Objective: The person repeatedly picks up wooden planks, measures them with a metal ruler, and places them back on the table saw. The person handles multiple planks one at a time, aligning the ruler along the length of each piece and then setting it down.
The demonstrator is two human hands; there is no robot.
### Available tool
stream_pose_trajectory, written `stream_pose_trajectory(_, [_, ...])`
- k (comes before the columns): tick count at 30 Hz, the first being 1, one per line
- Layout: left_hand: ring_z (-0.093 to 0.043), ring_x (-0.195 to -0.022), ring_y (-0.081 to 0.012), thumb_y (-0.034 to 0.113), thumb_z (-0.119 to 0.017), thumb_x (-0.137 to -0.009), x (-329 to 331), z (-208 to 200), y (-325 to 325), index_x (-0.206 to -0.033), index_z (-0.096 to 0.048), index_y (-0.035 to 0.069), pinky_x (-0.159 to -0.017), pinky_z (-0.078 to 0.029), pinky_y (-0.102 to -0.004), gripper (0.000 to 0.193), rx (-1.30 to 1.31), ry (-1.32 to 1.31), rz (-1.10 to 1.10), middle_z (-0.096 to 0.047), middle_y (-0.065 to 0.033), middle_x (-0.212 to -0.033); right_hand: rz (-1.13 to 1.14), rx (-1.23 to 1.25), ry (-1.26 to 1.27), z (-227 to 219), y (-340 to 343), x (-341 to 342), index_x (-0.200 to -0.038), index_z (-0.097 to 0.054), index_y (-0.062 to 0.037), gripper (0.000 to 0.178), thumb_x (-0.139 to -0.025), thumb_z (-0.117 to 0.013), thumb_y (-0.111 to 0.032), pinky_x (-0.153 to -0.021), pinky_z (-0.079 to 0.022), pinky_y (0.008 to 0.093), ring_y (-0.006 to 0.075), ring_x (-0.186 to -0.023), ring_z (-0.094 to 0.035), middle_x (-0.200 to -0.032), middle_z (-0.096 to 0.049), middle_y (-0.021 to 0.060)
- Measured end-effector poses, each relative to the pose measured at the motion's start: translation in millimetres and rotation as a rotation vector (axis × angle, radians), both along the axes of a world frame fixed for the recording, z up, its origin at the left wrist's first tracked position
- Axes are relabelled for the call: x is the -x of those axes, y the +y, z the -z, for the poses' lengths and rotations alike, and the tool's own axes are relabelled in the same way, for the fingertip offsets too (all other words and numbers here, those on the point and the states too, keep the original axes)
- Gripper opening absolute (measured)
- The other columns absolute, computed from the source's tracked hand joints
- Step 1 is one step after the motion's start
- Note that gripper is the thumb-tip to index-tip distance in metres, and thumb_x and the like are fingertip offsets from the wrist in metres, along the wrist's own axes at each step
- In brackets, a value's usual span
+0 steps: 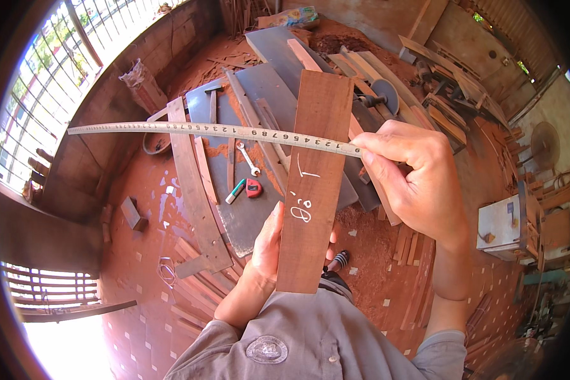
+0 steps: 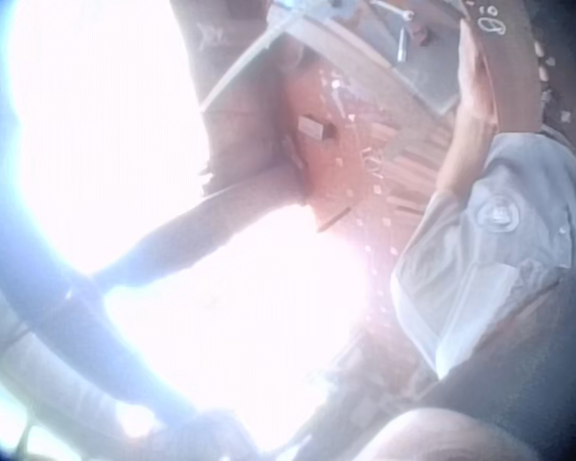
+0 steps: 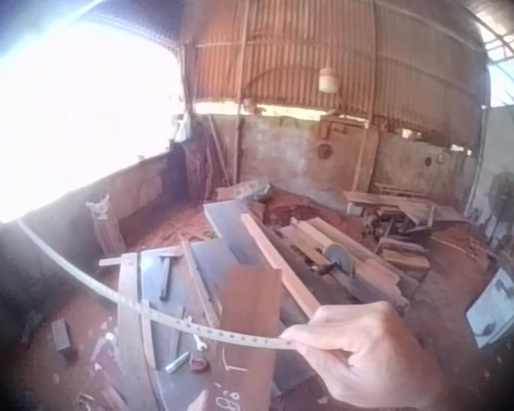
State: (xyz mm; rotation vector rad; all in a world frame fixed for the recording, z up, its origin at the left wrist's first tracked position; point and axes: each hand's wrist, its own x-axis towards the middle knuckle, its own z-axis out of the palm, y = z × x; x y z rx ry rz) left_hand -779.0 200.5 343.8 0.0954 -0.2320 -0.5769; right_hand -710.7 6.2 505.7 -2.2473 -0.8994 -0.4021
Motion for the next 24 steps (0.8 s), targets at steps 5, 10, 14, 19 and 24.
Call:
stream_pose_trajectory(5, [-0.067, -0.092, -0.0339, 0.066, -0.037, -0.104, -1.5, 2.7, 1.8, -0.145, -0.047, 0.004, -0.08, -0.056, -0.0428, 0.075, -0.017, -0.007, -0.009, -0.062, -0.0236, -0.113, -0.008, -0.007, 0.009, -0.7, 3.5, -2.1, -0.101, -0.074, 0.0081, 0.015, -0.09, -0.064, 0.009, -0.058, -0.048, 0.028, 0.0159, -0.064, -0.065, -0.077, -0.068, 0.0121])
stream_pose_trajectory(10, [-0.068, -0.093, -0.0332, 0.065, -0.036, -0.105, -4.3, 2.8, 3.5, -0.145, -0.046, 0.004, -0.08, -0.055, -0.0429, 0.074, -0.015, -0.035, -0.028, -0.063, -0.024, -0.114, -0.009, -0.001, 0.021, 1.4, 5.9, -5.2, -0.102, -0.074, 0.0084, 0.015, -0.09, -0.064, 0.009, -0.059, -0.048, 0.0275, 0.0148, -0.065, -0.063, -0.077, -0.067, 0.0116])
stream_pose_trajectory(14, [-0.069, -0.098, -0.0332, 0.062, -0.037, -0.106, -0.4, 8.6, 12.7, -0.146, -0.045, 0.004, -0.079, -0.06, -0.0432, 0.071, -0.024, 0.045, -0.095, -0.062, -0.0248, -0.117, -0.064, -0.079, 0.073, 17.3, 15.8, -18.1, -0.105, -0.073, 0.0079, 0.015, -0.093, -0.064, 0.007, -0.059, -0.047, 0.0275, 0.0122, -0.066, -0.06, -0.078, -0.066, 0.0095])
stream_pose_trajectory(19, [-0.07, -0.1, -0.0273, 0.048, -0.043, -0.109, 1.6, 41.3, 46.1, -0.147, -0.045, 0.009, -0.079, -0.064, -0.0377, 0.055, -0.294, 0.25, -0.389, -0.064, -0.019, -0.12, 0.107, -0.39, 0.301, 106.7, 38.4, -28.3, -0.116, -0.07, 0.0065, 0.024, -0.094, -0.06, 0.006, -0.066, -0.052, 0.0283, 0.016, -0.073, -0.067, -0.084, -0.068, 0.0121])
stream_pose_trajectory(24, [-0.069, -0.103, -0.0183, 0.029, -0.054, -0.107, 17.4, 102.8, 87.3, -0.153, -0.04, 0.011, -0.084, -0.061, -0.0331, 0.052, -0.662, 0.357, -0.577, -0.065, -0.0113, -0.123, 0.307, -0.52, 0.697, 290.6, 68.6, -16.3, -0.122, -0.069, 0.0041, 0.035, -0.092, -0.051, 0.008, -0.061, -0.055, 0.0325, 0.0174, -0.069, -0.07, -0.094, -0.075, 0.0157])
